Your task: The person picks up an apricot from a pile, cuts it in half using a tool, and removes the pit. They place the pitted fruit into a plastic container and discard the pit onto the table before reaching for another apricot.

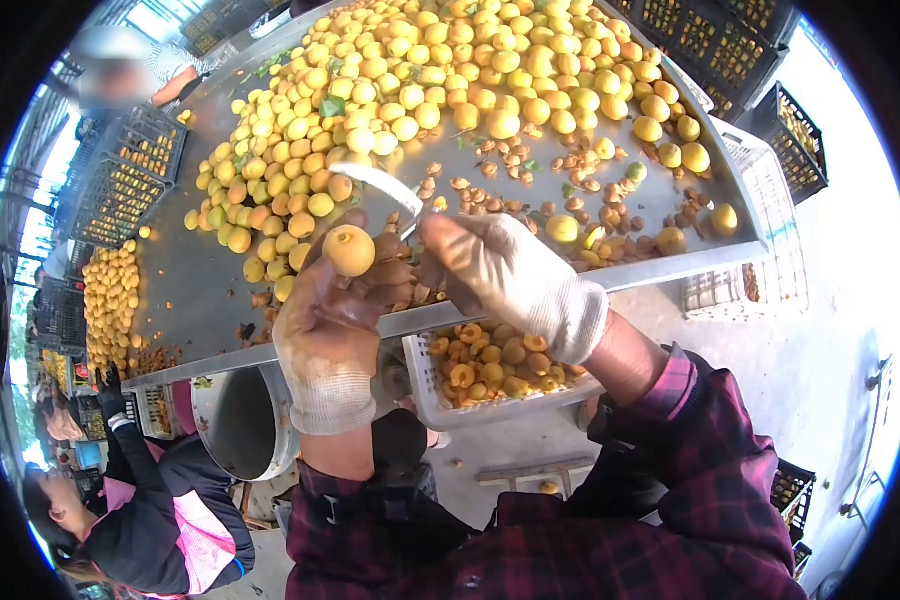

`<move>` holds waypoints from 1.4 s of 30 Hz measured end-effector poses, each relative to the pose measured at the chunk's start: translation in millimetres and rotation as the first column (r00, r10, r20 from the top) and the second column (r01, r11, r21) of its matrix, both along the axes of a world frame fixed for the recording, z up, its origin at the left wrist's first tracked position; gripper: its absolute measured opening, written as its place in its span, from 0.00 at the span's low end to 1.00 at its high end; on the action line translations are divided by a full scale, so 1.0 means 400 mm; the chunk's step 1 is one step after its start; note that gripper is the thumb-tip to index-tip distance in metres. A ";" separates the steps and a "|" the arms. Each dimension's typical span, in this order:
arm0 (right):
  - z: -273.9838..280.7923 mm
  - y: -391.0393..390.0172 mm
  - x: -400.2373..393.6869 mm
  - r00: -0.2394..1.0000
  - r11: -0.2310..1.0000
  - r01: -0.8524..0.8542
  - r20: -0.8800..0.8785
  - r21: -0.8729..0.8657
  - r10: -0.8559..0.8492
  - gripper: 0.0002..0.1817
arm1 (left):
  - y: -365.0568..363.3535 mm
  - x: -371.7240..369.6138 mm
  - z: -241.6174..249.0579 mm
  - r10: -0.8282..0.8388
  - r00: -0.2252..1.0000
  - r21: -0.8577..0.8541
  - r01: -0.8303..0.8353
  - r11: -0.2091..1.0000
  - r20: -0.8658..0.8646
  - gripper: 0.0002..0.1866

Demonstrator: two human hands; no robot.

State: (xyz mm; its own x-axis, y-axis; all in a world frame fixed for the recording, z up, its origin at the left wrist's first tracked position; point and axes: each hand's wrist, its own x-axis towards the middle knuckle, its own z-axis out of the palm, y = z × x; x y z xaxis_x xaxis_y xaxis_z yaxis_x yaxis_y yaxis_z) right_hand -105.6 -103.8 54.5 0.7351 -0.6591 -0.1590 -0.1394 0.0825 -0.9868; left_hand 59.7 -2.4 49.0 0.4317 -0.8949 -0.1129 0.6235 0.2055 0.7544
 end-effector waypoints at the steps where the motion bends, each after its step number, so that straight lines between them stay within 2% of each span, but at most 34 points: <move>1: 0.001 0.006 0.002 1.000 1.000 -0.001 0.002 0.000 0.001 0.35 | 0.006 0.006 0.000 -0.044 0.996 -0.021 0.046 0.999 0.083 0.25; 3: 0.002 0.021 0.005 0.995 0.969 0.098 -0.004 -0.226 -0.101 0.29 | 0.018 0.008 0.010 -0.038 0.992 -0.019 0.041 0.999 0.124 0.25; 4: 0.010 0.031 0.012 0.988 0.988 0.135 0.088 -0.081 -0.127 0.22 | 0.023 0.006 0.010 -0.037 0.987 -0.014 0.039 0.999 0.159 0.25; 5: 0.000 0.031 0.019 0.988 0.987 0.137 0.081 -0.079 -0.130 0.22 | 0.027 0.006 0.006 -0.040 0.987 -0.011 0.042 0.999 0.153 0.25; 7: 0.010 0.029 0.043 0.944 0.969 0.191 0.300 -0.156 -0.138 0.19 | 0.030 0.004 -0.001 -0.055 0.982 -0.005 0.057 0.998 0.183 0.24; 8: 0.043 0.030 0.019 0.974 0.989 0.132 0.179 0.060 -0.141 0.14 | 0.028 -0.006 0.002 -0.065 0.982 -0.004 0.067 0.998 0.180 0.24; 9: 0.042 0.030 0.023 0.973 0.988 0.140 0.178 0.060 -0.149 0.14 | 0.027 -0.019 0.010 -0.042 0.961 0.016 0.039 0.999 0.274 0.24; 10: 0.037 0.026 0.031 0.974 0.975 0.143 0.151 0.172 -0.169 0.13 | 0.027 -0.027 0.013 -0.019 0.930 0.035 0.007 0.999 0.367 0.25; 11: 0.034 0.023 0.036 0.975 0.948 0.145 0.123 0.283 -0.186 0.13 | 0.027 -0.027 0.004 -0.026 0.929 0.039 0.013 0.999 0.368 0.25; 13: 0.037 0.022 0.033 0.980 0.961 0.122 0.122 0.247 -0.156 0.13 | 0.026 -0.021 -0.019 0.014 0.854 -0.079 0.032 0.996 0.521 0.23; 14: 0.042 0.021 0.029 0.984 0.959 0.091 0.125 0.267 -0.128 0.12 | 0.029 -0.016 -0.021 0.013 0.854 -0.078 0.033 0.996 0.520 0.23; 16: 0.054 0.014 0.023 0.987 0.956 0.060 0.125 0.289 -0.099 0.12 | 0.034 -0.012 -0.016 -0.117 0.908 0.055 0.103 0.993 0.402 0.23; 18: 0.060 0.005 0.015 0.998 0.973 0.054 0.026 0.225 -0.062 0.11 | 0.035 -0.022 -0.005 -0.107 0.894 0.037 0.100 0.994 0.435 0.23; 21: 0.051 -0.003 0.011 0.999 0.986 0.051 0.010 0.162 -0.054 0.11 | 0.032 -0.033 0.000 -0.086 0.862 0.029 0.082 0.996 0.500 0.23; 22: 0.021 -0.007 0.012 0.993 0.995 0.009 0.118 -0.104 0.004 0.11 | 0.030 -0.035 -0.001 -0.072 0.843 0.038 0.061 0.997 0.532 0.22; 23: 0.013 -0.004 0.012 0.993 0.995 0.013 0.117 -0.100 -0.001 0.11 | 0.027 -0.039 -0.003 -0.077 0.844 0.042 0.065 0.997 0.531 0.22; 25: 0.023 0.009 0.028 0.991 0.991 0.108 0.067 0.074 -0.113 0.10 | 0.021 -0.048 -0.010 -0.046 0.893 0.064 0.019 0.998 0.447 0.19; 26: -0.003 0.004 0.029 0.988 0.992 0.129 0.082 -0.016 -0.127 0.09 | 0.019 -0.048 -0.013 -0.049 0.893 0.067 0.021 0.998 0.447 0.19; 29: -0.007 0.012 0.043 0.973 0.970 0.228 0.030 -0.078 -0.227 0.09 | 0.015 -0.043 -0.028 -0.066 0.874 0.092 0.024 0.995 0.481 0.19; 31: -0.032 -0.003 0.054 0.966 0.959 0.259 0.013 -0.114 -0.260 0.09 | 0.008 -0.039 -0.043 -0.008 0.924 -0.020 0.017 1.000 0.382 0.23; 32: -0.033 -0.007 0.055 0.940 0.920 0.330 -0.016 -0.213 -0.341 0.10 | 0.009 -0.036 -0.041 -0.001 0.923 -0.025 0.011 1.000 0.386 0.23; 33: -0.037 -0.011 0.054 0.904 0.865 0.394 -0.036 -0.311 -0.425 0.10 | 0.009 -0.037 -0.031 -0.025 0.948 0.028 0.017 0.999 0.317 0.24; 34: -0.044 -0.022 0.050 0.915 0.891 0.398 0.023 -0.218 -0.403 0.13 | 0.008 -0.037 -0.024 -0.048 0.969 0.081 0.029 0.996 0.243 0.25; 35: -0.042 -0.026 0.040 0.916 0.892 0.395 0.025 -0.221 -0.400 0.13 | 0.007 -0.037 -0.025 -0.045 0.969 0.079 0.027 0.997 0.244 0.25; 37: -0.005 -0.026 0.025 0.956 0.956 0.295 0.003 0.013 -0.295 0.15 | 0.007 -0.037 -0.034 -0.034 0.946 0.074 0.011 0.997 0.321 0.24; 38: -0.001 -0.022 0.021 0.969 0.969 0.243 0.030 0.038 -0.244 0.20 | 0.006 -0.037 -0.040 -0.032 0.947 0.075 0.009 0.997 0.321 0.24; 39: 0.002 -0.017 0.015 0.970 0.969 0.242 0.030 0.040 -0.243 0.20 | 0.005 -0.037 -0.047 -0.028 0.949 0.064 0.009 0.998 0.313 0.24; 41: 0.010 -0.007 0.006 0.974 0.984 0.169 0.159 -0.049 -0.159 0.29 | 0.006 -0.032 -0.059 -0.017 0.950 0.052 0.001 0.999 0.313 0.24; 42: 0.018 -0.005 0.004 0.987 0.987 0.160 0.023 -0.026 -0.160 0.36 | 0.007 -0.028 -0.063 -0.004 0.957 0.045 -0.010 0.999 0.289 0.24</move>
State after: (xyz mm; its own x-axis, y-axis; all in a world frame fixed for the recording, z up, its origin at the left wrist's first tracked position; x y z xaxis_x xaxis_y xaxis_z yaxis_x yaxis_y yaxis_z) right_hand -104.0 -105.7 61.8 0.6225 -0.7726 -0.1247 -0.1062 0.0745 -0.9916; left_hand 48.4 0.4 24.0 0.4547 -0.8903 -0.0235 0.3768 0.1684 0.9109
